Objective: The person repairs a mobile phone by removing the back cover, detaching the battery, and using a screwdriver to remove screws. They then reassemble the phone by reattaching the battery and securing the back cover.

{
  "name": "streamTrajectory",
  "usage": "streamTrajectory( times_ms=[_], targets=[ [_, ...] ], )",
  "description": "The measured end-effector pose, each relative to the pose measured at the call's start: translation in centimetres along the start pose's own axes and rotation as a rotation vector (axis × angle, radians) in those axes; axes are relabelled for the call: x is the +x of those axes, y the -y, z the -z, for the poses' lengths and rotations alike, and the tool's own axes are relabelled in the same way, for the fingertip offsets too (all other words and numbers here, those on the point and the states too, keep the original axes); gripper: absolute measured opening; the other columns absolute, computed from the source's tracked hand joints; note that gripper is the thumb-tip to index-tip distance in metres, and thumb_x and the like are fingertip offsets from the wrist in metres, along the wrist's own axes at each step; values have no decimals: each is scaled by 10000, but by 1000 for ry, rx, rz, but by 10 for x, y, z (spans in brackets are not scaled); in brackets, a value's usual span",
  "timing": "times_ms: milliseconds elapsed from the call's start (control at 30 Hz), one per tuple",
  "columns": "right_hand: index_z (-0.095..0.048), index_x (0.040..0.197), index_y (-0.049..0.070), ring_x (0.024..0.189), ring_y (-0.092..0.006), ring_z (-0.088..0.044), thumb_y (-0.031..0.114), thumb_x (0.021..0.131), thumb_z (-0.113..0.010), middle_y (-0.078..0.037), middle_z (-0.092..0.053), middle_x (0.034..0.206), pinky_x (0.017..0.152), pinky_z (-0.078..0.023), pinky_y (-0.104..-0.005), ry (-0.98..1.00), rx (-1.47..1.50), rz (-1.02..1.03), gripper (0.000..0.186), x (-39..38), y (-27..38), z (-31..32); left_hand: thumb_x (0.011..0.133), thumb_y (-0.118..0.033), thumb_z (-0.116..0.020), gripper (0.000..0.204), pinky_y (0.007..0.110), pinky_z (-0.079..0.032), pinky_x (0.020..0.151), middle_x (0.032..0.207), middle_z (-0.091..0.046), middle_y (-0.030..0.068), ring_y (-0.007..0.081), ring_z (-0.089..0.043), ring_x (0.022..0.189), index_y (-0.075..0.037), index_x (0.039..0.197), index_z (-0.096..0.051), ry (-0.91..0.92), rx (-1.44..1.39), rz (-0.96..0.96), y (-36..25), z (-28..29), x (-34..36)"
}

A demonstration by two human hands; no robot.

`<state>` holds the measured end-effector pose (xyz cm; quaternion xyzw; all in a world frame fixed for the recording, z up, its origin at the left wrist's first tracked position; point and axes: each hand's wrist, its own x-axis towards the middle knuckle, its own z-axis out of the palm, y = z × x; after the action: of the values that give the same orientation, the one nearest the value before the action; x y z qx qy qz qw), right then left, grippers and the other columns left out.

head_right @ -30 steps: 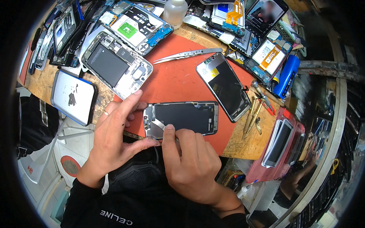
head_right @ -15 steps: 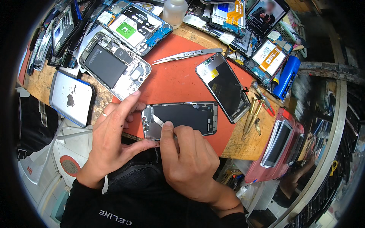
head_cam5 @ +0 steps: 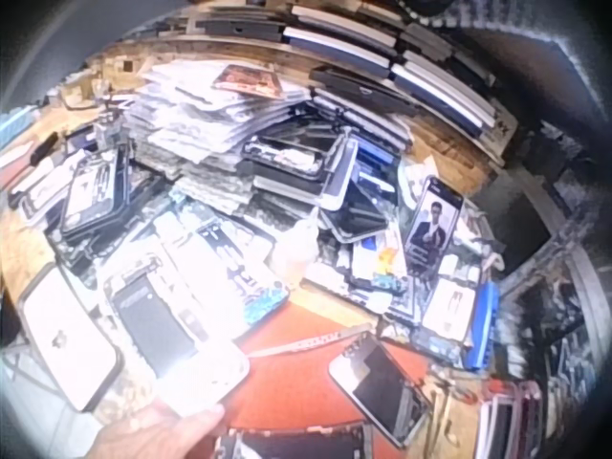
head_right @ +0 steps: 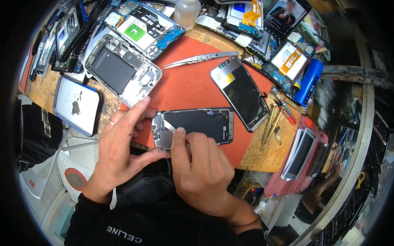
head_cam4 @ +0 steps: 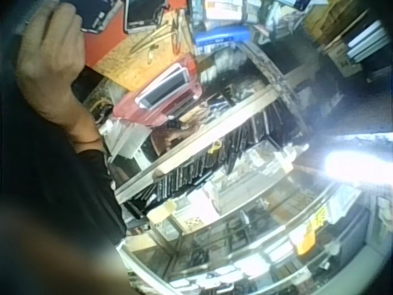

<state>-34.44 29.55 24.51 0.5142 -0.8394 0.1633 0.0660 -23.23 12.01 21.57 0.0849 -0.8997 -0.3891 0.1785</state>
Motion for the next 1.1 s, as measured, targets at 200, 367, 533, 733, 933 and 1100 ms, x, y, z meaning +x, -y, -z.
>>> streamTrajectory(
  times_ms=[200,367,533,733,933,1100],
  targets=[
    [-800,1150,-51,705,-199,-642,-6,830,-770,-74,-641,906,570,-507,-317,-12,91,-1,324,-4,-7,2,667,-295,-1048,1117,369,-588,849,1305,-776,156,277,-700,1045,28,1608,-541,-12,-19,40,-4,-2,-4],
    [-798,1158,-49,722,-206,-656,-17,817,-782,-79,-643,918,581,-518,-330,-9,128,5,343,-11,-9,9,686,-292,-1039,1055,365,-594,842,1313,-779,149,278,-705,1043,11,1581,-571,12,18,38,-10,1,-1],
    [-790,1155,-38,735,-203,-652,33,860,-777,-75,-619,909,581,-507,-330,-58,140,10,304,-13,-10,1,754,-208,-1017,895,356,-596,828,1238,-770,142,251,-707,979,-42,1539,-622,-24,21,64,-15,1,7],
    [-776,1142,-21,729,-211,-642,65,887,-753,-66,-588,894,604,-503,-340,-110,240,32,270,-11,-21,-8,828,-39,-952,736,320,-582,796,1136,-736,101,204,-684,936,-69,1503,-661,-59,21,151,-18,-9,10],
    [-782,1170,-15,749,-226,-651,16,865,-730,-67,-643,961,632,-493,-368,-180,166,14,311,-15,-43,-6,881,30,-847,626,390,-558,840,1093,-713,135,291,-670,941,-33,1474,-653,-76,37,205,-29,-10,12],
    [-773,1157,-13,891,-262,-665,15,843,-751,-83,-659,1007,775,-487,-398,-141,45,60,316,-8,-53,-1,879,29,-806,613,442,-547,875,1083,-705,168,350,-672,953,-12,1467,-640,-89,49,201,-30,-13,11]
  ],
)
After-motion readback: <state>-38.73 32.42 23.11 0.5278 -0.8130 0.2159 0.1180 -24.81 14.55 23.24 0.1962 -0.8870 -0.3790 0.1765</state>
